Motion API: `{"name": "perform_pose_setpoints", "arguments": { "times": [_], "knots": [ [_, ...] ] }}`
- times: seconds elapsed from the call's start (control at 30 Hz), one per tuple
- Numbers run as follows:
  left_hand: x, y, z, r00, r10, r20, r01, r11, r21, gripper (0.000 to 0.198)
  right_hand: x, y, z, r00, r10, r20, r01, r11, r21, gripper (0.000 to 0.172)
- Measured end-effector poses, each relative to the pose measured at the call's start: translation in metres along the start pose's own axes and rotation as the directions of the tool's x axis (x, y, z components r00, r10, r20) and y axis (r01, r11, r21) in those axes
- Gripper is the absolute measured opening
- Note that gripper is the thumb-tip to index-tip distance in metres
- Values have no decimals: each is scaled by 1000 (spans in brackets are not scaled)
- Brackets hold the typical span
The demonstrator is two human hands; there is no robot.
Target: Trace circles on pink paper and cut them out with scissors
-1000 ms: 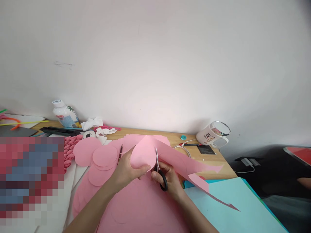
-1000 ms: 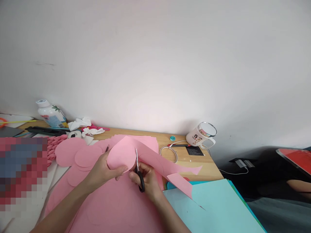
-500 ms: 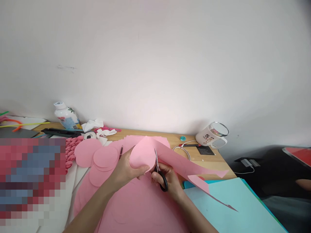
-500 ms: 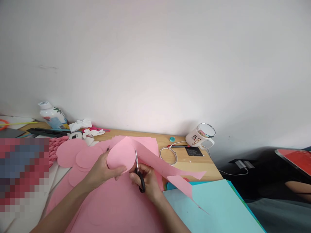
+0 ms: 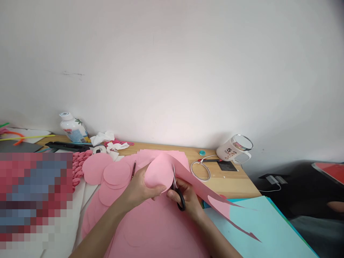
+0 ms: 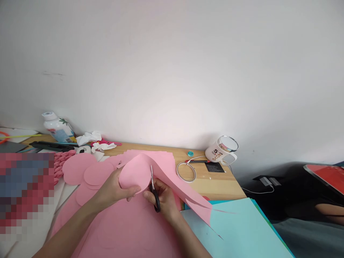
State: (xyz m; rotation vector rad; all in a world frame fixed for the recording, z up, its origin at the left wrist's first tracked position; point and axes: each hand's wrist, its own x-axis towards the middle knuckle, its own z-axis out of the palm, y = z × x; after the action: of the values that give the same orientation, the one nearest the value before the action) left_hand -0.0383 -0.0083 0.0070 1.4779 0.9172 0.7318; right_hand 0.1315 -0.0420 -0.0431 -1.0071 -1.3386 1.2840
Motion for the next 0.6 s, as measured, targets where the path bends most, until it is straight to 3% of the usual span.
{"name": "perform_pose_setpoints", "arguments": {
  "times": [0.6],
  "knots": [
    [0, -1, -3, 1000, -3, -19, 3, 1000, -9, 49, -3, 2, -1, 1000, 10, 10, -9, 999, -31, 34]
  ]
}}
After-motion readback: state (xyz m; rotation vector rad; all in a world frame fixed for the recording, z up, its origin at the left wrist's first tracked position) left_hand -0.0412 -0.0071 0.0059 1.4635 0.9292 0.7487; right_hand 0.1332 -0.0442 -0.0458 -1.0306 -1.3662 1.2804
